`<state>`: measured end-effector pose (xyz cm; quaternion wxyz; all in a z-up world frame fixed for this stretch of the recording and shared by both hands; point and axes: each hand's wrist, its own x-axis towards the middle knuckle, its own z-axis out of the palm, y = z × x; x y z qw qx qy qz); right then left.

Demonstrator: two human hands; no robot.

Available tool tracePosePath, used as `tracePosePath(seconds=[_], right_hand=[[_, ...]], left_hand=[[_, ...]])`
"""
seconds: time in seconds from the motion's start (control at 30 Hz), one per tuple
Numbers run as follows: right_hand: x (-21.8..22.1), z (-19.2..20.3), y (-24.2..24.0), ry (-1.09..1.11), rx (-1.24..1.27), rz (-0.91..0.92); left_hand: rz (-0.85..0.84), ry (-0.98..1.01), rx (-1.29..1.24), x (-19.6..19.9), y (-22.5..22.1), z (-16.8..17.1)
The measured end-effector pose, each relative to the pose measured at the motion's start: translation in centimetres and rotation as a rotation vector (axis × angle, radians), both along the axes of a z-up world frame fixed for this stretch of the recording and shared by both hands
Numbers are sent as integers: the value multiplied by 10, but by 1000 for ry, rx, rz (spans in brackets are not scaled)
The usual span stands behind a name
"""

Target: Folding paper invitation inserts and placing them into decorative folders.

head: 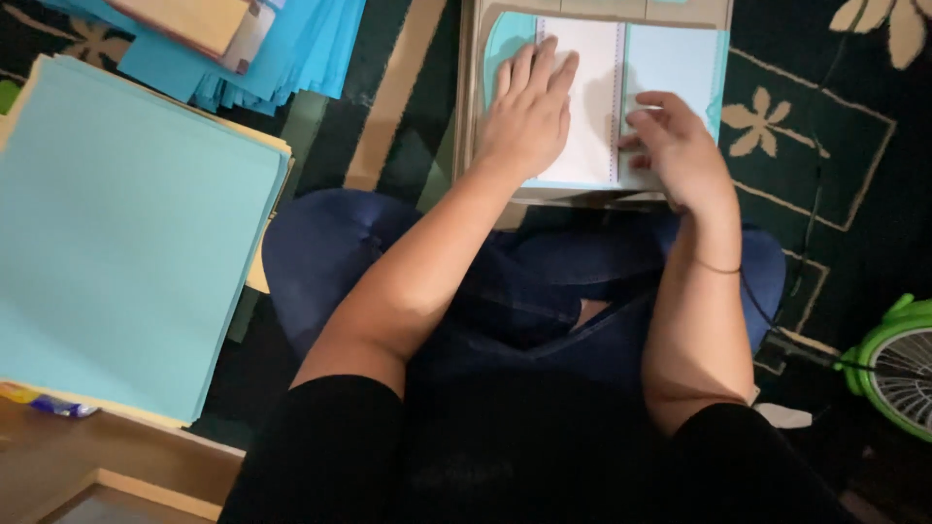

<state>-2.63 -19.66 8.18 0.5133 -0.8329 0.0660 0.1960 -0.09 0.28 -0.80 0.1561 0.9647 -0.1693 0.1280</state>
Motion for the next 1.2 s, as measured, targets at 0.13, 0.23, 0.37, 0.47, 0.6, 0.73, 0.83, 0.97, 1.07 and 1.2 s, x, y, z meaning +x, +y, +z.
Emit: tracePosePath(seconds=[0.13,0.23,0.37,0.47,0.6,0.73,0.83,0.97,1.07,1.2], right_hand=[[12,-25,-22,67,308,-130],[14,-30,-10,167,525,-200],[6,-23,-14,62,253,52],[9,-32,-16,106,420,-12],[12,-42,-30,313,890,-45],[14,-42,-41,296,925,-73],[10,-28,-39,114,314,-75],[1,-16,-26,202,399,-30],[-1,-12,-20,177,409,53],[-3,-9,-14,243,437,77]], left_hand=[[22,66,22,-1,0,12],[22,34,-9,0,0,12],[47,-19,-19,0,0,8],[46,-31,-35,2,0,8],[46,2,-66,4,1,6],[56,28,-40,4,1,5],[48,40,-96,3,1,7],[51,86,-179,3,0,10],[68,43,-204,7,3,8],[268,52,-24,6,7,14]])
